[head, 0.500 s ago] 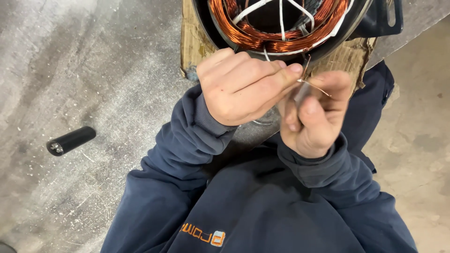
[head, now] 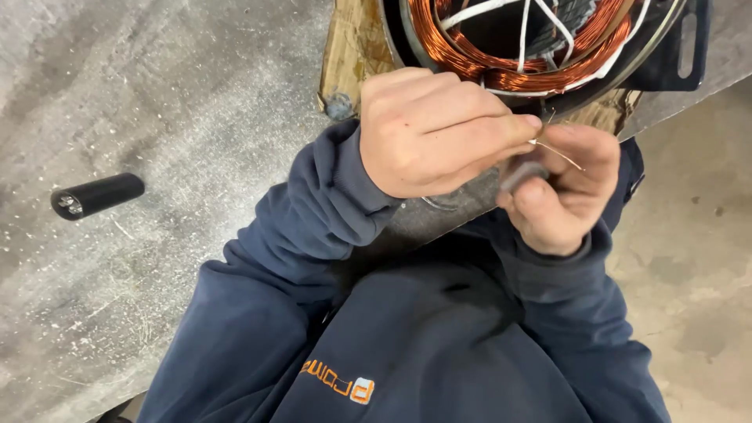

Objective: The person works on an electric motor stator with copper windings on a workbench. They route and tie the white and blue lead wires around the windings, then twist bare copper wire ends together by hand and sand the wire ends with a small abrasive tool.

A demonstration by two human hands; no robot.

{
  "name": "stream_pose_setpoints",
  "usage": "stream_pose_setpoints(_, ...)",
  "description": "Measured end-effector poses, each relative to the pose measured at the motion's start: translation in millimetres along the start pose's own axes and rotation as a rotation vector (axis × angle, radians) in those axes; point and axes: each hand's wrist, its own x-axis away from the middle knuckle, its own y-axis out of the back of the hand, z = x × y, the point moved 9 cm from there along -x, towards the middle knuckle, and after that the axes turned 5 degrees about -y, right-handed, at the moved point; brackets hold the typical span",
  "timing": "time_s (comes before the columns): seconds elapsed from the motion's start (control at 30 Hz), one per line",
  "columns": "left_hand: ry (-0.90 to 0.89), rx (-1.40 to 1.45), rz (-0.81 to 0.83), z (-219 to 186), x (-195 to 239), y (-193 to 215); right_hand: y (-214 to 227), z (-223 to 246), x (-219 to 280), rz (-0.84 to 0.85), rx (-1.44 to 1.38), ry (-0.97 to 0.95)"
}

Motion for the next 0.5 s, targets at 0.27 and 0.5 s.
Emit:
stream_pose_setpoints(0.27, 0.0, 0.064, 0.036, 5, 3, -1, 9, 2, -8, 0.088, 0.084, 0.015)
stream_pose_setpoints(0.5, -0.011, 0.037, 0.074, 4, 0, -1, -5, 44, -5, 0.215, 0.051, 0.237)
